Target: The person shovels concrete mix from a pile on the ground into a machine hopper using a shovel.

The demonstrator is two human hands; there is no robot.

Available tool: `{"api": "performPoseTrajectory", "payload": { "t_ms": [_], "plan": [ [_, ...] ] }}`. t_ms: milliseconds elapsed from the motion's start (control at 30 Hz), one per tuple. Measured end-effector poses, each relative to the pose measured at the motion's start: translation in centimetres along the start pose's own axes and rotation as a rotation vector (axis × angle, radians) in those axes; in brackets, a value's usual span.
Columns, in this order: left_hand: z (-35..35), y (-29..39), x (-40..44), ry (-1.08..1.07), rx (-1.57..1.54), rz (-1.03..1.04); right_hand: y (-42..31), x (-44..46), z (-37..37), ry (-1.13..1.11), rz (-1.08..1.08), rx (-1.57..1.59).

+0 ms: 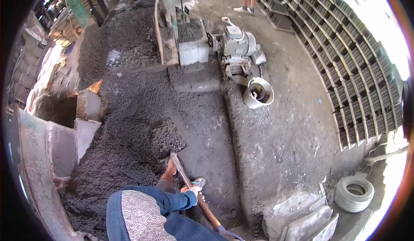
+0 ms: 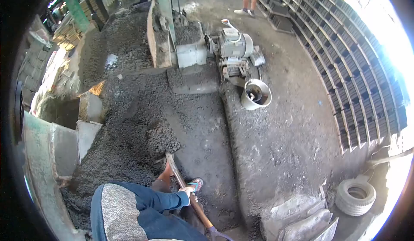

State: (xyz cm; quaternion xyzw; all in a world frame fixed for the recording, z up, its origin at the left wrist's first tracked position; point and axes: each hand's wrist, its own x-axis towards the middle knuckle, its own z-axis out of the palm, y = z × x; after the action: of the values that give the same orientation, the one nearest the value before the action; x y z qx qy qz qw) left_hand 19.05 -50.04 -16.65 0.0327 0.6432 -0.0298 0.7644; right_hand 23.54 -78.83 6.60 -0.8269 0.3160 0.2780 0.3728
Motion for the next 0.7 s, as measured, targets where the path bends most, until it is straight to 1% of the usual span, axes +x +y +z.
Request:
{"api": "performPoseTrajectory", "payload": {
  "t_ms": [33, 100, 133, 167, 200, 233, 267, 300, 333, 367, 400, 433, 467, 500, 533, 567, 633, 667, 700],
  "plan": [
    [-0.1, 0.4, -1.5, -0.061, -0.017, 0.001, 0.2, 1.1, 0.2, -0.026, -0.019, 0.030],
    [1.5, 3.6, -7.6, -0.249, -0.083, 0.086, 1.1, 4.0, 1.3, -0.106, -0.060, 0.143],
    [3.3, 6.6, -11.8, -0.175, -0.215, -0.027, 1.7, 5.6, 2.3, -0.150, -0.071, 0.205],
    [4.7, 8.8, -17.0, -0.075, -0.305, 0.078, 2.1, 7.3, 4.0, -0.198, -0.093, 0.266],
    [5.3, 11.8, -20.8, -0.204, -0.294, 0.133, 2.0, 9.0, 5.6, -0.245, -0.129, 0.307],
    [3.9, 14.0, -19.9, -0.421, -0.247, 0.403, 1.5, 10.2, 7.6, -0.296, -0.193, 0.317],
    [3.1, 15.9, -18.9, -0.502, -0.171, 0.589, 1.4, 11.4, 7.9, -0.306, -0.345, 0.248],
    [3.3, 16.7, -20.2, -0.494, 0.014, 0.667, 0.9, 12.3, 8.2, -0.303, -0.497, 0.185],
    [3.5, 16.0, -20.9, -0.494, -0.020, 0.491, 0.7, 12.7, 7.7, -0.304, -0.630, 0.106],
    [4.2, 14.9, -21.0, -0.492, -0.052, 0.314, 1.0, 13.1, 5.9, -0.311, -0.580, 0.118],
    [3.5, 13.1, -18.4, -0.521, -0.128, 0.093, 1.8, 13.2, 4.0, -0.323, -0.407, 0.219],
    [3.4, 10.9, -16.7, -0.444, -0.161, -0.081, 2.9, 13.0, 1.6, -0.310, -0.206, 0.355],
    [2.8, 8.5, -13.8, -0.549, -0.091, -0.159, 4.7, 12.5, -0.7, -0.268, -0.063, 0.468],
    [2.3, 6.4, -11.5, -0.624, -0.027, -0.157, 6.3, 11.7, -2.2, -0.214, 0.013, 0.541],
    [2.4, 4.9, -8.7, -0.423, -0.059, -0.155, 7.9, 10.6, -2.9, -0.164, 0.051, 0.579],
    [2.4, 3.8, -5.4, -0.226, -0.082, -0.148, 4.7, 6.5, -1.3, -0.126, 0.016, 0.539],
    [1.3, 3.9, 1.3, -0.255, -0.055, -0.153, 1.6, 2.2, 3.0, -0.066, -0.058, 0.460],
    [0.5, 4.3, 5.8, -0.250, -0.012, -0.103, 1.6, 1.9, 5.6, -0.051, -0.044, 0.426],
    [0.8, 6.0, 6.9, -0.163, 0.052, -0.082, -0.2, 0.5, 9.0, -0.074, -0.075, 0.444]
  ]
}}
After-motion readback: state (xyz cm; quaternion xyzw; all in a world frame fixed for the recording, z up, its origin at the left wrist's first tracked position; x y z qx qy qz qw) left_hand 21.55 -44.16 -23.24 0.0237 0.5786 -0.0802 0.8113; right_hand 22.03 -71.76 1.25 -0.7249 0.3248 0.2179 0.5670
